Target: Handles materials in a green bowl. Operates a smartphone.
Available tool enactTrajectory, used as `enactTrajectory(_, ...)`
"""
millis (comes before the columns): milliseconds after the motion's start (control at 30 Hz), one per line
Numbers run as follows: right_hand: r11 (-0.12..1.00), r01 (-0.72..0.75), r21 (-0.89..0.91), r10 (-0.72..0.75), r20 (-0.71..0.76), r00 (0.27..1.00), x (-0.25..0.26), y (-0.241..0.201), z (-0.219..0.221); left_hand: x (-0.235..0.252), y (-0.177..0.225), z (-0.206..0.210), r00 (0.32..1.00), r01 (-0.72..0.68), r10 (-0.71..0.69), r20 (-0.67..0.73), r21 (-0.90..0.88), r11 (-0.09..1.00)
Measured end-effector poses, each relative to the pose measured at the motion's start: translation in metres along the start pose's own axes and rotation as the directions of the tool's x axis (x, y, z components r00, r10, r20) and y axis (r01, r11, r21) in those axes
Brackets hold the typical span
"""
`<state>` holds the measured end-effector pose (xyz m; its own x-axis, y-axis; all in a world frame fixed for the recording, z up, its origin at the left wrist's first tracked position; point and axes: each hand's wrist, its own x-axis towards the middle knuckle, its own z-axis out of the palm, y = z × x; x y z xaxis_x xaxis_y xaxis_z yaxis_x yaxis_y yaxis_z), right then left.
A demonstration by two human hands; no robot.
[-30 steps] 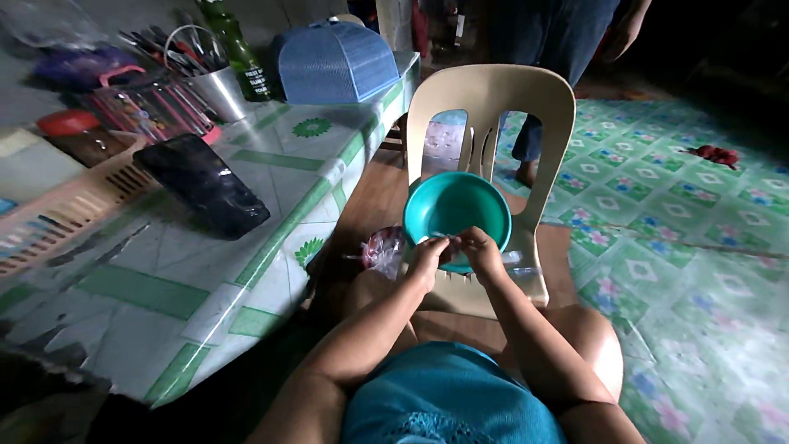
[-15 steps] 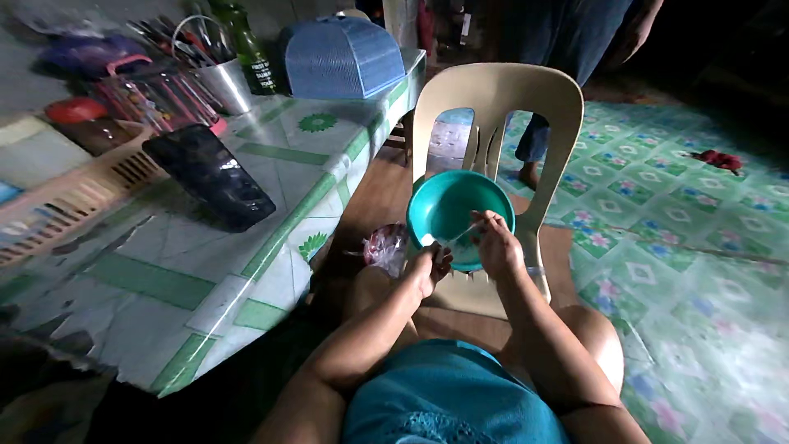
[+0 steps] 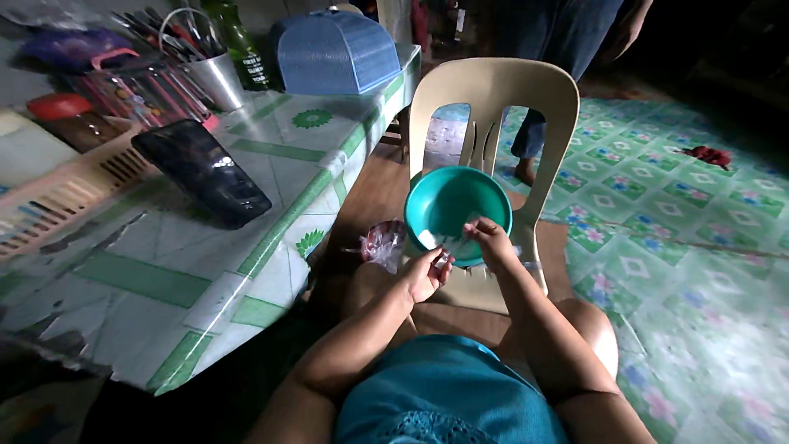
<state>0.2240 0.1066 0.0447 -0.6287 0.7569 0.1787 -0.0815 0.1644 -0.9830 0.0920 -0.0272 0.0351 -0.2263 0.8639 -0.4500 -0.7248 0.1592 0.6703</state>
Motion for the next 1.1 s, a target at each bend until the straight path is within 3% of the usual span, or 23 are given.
enactTrajectory(67, 0.946, -0.008, -0.325, -0.001, -0.029, 1.0, 0.003, -0.01, 0.001, -0.001, 0.001, -0.008, 0.997, -0.065, 0.063, 0.042, 0.041, 0.997)
enactTrajectory(200, 0.842, 0.019, -0.539, -0.125, -0.16, 0.979, 0.01, -0.032, -0.008, -0.004, 0.003, -0.021, 0.983, -0.176, 0.181, -0.034, 0.125, 0.976)
enactTrajectory(300, 0.859, -0.054, -0.509, -0.099, -0.27, 0.958, 0.023, -0.042, -0.022, -0.006, 0.013, -0.028, 0.967, -0.238, 0.249, -0.05, 0.168, 0.957)
enactTrajectory(400, 0.88, -0.039, -0.473, -0.016, -0.113, 0.993, 0.027, -0.042, -0.039, 0.0, 0.027, -0.039, 0.931, -0.352, 0.364, -0.043, 0.165, 0.921)
enactTrajectory(467, 0.903, -0.016, -0.43, -0.027, -0.093, 0.995, 0.024, -0.044, -0.06, 0.011, 0.04, -0.057, 0.885, -0.441, 0.454, -0.103, 0.133, 0.888)
enactTrajectory(567, 0.954, 0.0, -0.299, -0.065, -0.21, 0.975, 0.016, -0.034, -0.097, 0.036, 0.057, -0.087, 0.81, -0.52, 0.529, -0.252, 0.108, 0.847)
enactTrajectory(633, 0.949, -0.081, -0.305, -0.024, -0.328, 0.944, 0.01, -0.024, -0.115, 0.057, 0.062, -0.111, 0.78, -0.49, 0.524, -0.342, 0.187, 0.851)
enactTrajectory(700, 0.864, -0.207, -0.459, 0.039, -0.349, 0.936, 0.002, -0.016, -0.126, 0.074, 0.061, -0.138, 0.759, -0.391, 0.493, -0.426, 0.306, 0.868)
enactTrajectory(767, 0.661, -0.284, -0.695, 0.128, -0.269, 0.955, -0.01, -0.005, -0.127, 0.084, 0.056, -0.151, 0.729, -0.35, 0.468, -0.499, 0.315, 0.882)
enactTrajectory(833, 0.517, -0.244, -0.82, 0.222, -0.147, 0.964, -0.019, 0.017, -0.123, 0.088, 0.053, -0.15, 0.7, -0.339, 0.49, -0.519, 0.362, 0.868)
enactTrajectory(1000, 0.365, -0.003, -0.931, 0.285, 0.108, 0.953, -0.033, 0.067, -0.089, 0.09, 0.044, -0.145, 0.67, -0.316, 0.621, -0.407, 0.6, 0.735)
enactTrajectory(1100, 0.258, 0.036, -0.966, 0.349, 0.127, 0.928, -0.033, 0.068, -0.076, 0.089, 0.042, -0.145, 0.667, -0.337, 0.631, -0.397, 0.594, 0.73)
